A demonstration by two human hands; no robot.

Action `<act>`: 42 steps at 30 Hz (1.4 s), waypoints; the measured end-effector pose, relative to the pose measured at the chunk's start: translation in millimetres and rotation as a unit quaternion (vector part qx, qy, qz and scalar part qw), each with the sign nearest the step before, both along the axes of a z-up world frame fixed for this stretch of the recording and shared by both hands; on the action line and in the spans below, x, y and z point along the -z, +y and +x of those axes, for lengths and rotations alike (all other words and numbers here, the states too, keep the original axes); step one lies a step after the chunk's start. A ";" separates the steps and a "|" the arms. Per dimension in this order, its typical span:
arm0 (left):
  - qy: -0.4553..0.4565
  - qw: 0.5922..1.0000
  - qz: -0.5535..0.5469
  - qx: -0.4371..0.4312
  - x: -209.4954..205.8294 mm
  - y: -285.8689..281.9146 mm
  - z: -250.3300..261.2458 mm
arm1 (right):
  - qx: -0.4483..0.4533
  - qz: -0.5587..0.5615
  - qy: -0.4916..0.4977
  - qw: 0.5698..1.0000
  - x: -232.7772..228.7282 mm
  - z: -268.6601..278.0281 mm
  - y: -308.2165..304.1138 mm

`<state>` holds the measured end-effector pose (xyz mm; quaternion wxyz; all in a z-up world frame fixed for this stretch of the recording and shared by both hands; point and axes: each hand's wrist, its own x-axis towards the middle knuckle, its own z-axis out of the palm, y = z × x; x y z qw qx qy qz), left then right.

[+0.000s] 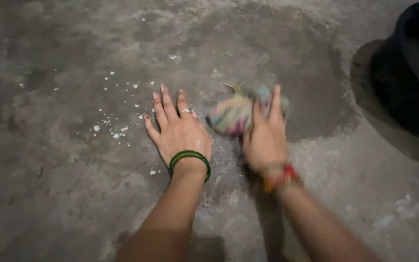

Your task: The person scrubs a concrete floor with a colorful cloth, repeatedly dipping it into a black basin of water to rinse it. They wipe the floor in circular motions, focusing on a specific area with scattered white debris.

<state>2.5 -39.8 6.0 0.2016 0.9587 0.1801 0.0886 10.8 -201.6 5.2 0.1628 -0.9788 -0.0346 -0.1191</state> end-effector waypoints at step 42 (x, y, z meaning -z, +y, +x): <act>-0.021 0.991 0.102 0.083 13.7 -42.0 9.4 | -0.547 -0.079 -0.096 0.828 -26.8 -6.0 -124.9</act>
